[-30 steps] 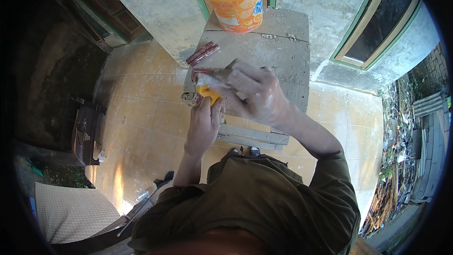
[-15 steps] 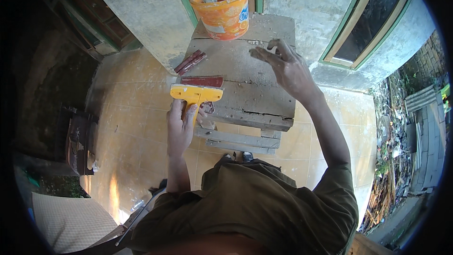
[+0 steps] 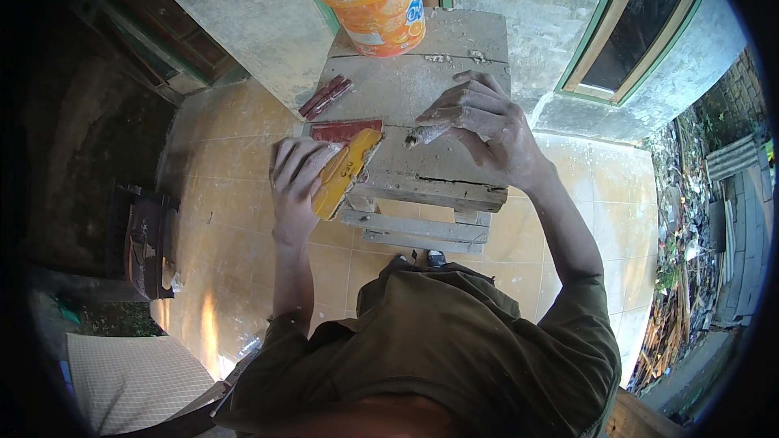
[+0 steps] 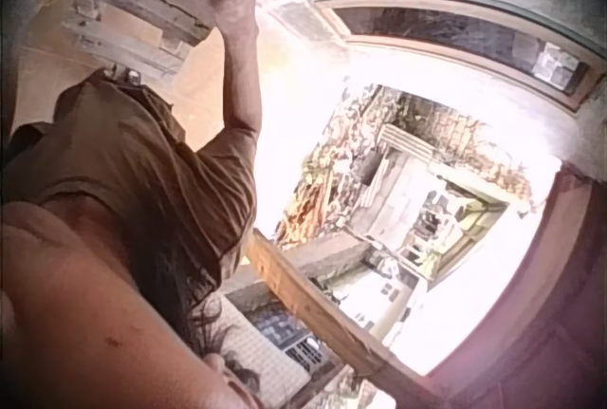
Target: The person applies wall filler to a concrete wall using a scraper.
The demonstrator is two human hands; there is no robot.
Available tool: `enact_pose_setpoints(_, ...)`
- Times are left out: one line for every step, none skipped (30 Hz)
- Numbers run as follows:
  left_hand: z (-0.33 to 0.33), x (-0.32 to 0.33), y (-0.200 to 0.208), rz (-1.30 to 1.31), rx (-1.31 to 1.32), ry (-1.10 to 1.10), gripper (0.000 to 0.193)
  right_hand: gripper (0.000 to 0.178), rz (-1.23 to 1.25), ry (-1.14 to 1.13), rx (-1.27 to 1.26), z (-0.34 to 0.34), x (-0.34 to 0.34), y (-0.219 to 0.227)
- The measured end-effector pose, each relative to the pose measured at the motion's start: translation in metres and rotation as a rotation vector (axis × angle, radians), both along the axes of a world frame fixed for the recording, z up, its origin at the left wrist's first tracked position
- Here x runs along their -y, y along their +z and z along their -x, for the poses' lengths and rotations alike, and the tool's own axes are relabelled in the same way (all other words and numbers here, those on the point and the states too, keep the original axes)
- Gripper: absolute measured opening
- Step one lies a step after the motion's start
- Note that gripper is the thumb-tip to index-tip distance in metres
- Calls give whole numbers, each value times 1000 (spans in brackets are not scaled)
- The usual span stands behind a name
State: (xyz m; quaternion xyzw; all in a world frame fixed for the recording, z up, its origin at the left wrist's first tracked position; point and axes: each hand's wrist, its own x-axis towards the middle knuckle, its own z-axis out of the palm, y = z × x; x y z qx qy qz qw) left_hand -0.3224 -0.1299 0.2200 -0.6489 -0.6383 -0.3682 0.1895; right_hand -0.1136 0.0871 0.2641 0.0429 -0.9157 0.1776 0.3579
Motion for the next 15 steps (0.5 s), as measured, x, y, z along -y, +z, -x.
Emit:
enact_pose_setpoints(0, -1, 3, 0, -34, 1, 40, 36, 3, 35, -54, 1, 1, 1)
enact_pose_setpoints(-1, -1, 5, 0, -68, 3, 41, 35, 6, 69, -107, 1, 3, 2)
enact_pose_setpoints(-2, 0, 7, 1, -68, 4, 41, 35, 7, 71, -107, 2, 5, 3)
enact_pose_setpoints(-3, 1, 9, 12, -89, 16, 41, 36, -11, 59, -107, 3, 7, 4)
enact_pose_setpoints(-4, 1, 11, 23, -109, 27, 41, 37, -29, 48, -107, 4, 8, 5)
enact_pose_setpoints(-5, 2, 12, 24, -110, 28, 41, 37, -28, 49, -108, 5, 9, 4)
enact_pose_setpoints(-5, 2, 13, 25, -129, 32, 40, 39, -52, 45, -113, 8, 8, 2)
enact_pose_setpoints(-6, 3, 13, 26, -149, 36, 39, 40, -76, 40, -118, 10, 7, 0)
enact_pose_setpoints(-6, 4, 15, 26, -150, 37, 39, 40, -75, 41, -119, 11, 7, -1)
enact_pose_setpoints(-6, 4, 16, 23, -159, 30, 39, 41, -73, 54, -111, 12, 6, -2)
enact_pose_setpoints(-6, 5, 16, 19, -168, 22, 38, 43, -71, 67, -103, 13, 5, -3)
enact_pose_setpoints(-6, 6, 17, 20, -169, 23, 38, 43, -70, 68, -104, 14, 5, -4)
enact_pose_setpoints(-6, 6, 17, 24, -174, 22, 38, 43, -80, 65, -97, 15, 5, -5)
enact_pose_setpoints(-6, 7, 17, 28, -178, 20, 38, 44, -89, 61, -89, 15, 5, -5)
enact_pose_setpoints(-5, 7, 18, 29, -179, 20, 38, 44, -88, 61, -90, 16, 6, -5)
